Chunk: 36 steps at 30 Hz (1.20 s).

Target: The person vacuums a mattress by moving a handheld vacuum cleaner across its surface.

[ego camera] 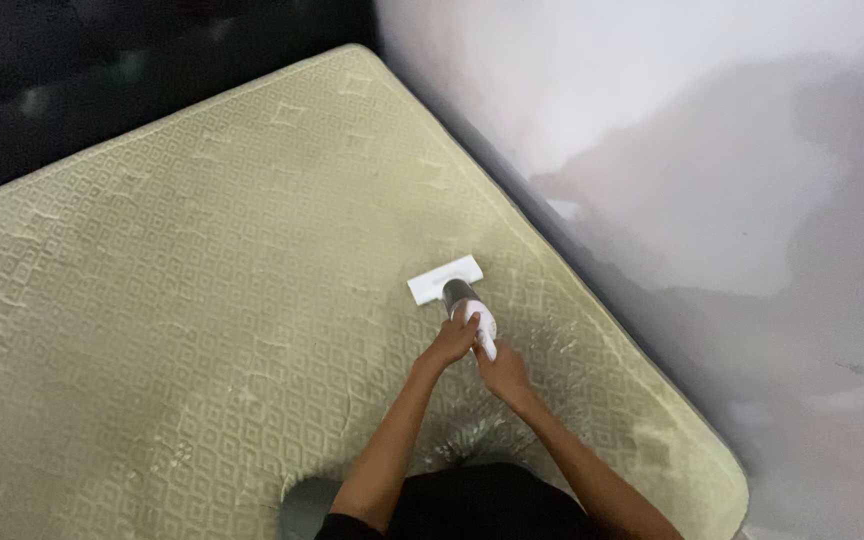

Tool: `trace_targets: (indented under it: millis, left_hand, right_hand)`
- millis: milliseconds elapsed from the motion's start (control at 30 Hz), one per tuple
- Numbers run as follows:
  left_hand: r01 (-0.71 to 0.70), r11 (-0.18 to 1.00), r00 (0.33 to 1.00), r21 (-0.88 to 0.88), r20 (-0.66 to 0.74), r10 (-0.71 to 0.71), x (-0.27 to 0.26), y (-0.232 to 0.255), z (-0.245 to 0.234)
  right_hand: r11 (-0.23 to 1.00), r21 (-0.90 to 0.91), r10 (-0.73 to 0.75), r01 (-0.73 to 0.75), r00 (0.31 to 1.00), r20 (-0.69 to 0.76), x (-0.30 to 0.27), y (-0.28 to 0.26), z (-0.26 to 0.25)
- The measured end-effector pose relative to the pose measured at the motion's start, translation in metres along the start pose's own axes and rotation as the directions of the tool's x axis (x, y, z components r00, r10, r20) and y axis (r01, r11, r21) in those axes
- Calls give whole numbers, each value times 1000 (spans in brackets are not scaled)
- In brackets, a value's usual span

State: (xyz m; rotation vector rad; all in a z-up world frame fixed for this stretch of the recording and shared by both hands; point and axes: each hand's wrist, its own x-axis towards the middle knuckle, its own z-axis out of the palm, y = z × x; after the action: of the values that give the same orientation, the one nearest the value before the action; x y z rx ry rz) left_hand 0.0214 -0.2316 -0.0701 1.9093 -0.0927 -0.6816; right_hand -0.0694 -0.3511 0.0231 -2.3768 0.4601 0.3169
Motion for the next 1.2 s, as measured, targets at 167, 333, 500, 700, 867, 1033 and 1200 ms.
trace_targets:
  millis: [167,333,500,700,867,1033,1200]
  left_hand:
    - [-52,991,997,-123,-65,44,2,10,-4]
    - [-139,987,986,-81,-99,131,1,6,-3]
    - [-55,989,998,-138,-14,53,-15,19,-18]
    - [-99,985,991,-139,-99,86,-17,16,-28]
    - [-134,981,985,-142,-128,116,-22,20,-39]
    - [-108,980,989,-166,-120,88,-25,37,-49]
    - [-116,992,990,-45,-90,112,-12,22,-42]
  right_hand:
    - [992,85,-95,97,995,-27,20,-9,-5]
    - [991,23,-129,130,991,-44,28,-12,-8]
    - [995,12,-95,95,995,-32,20,-13,-11]
    - [996,88,-36,35,999,13,42,-25,10]
    - [986,85,-144,146,989,-33,77,-43,23]
    - [982,68,-174,177,984,-47,102,-37,17]
    - [988,-18,-155,154,988,-18,82,-27,-9]
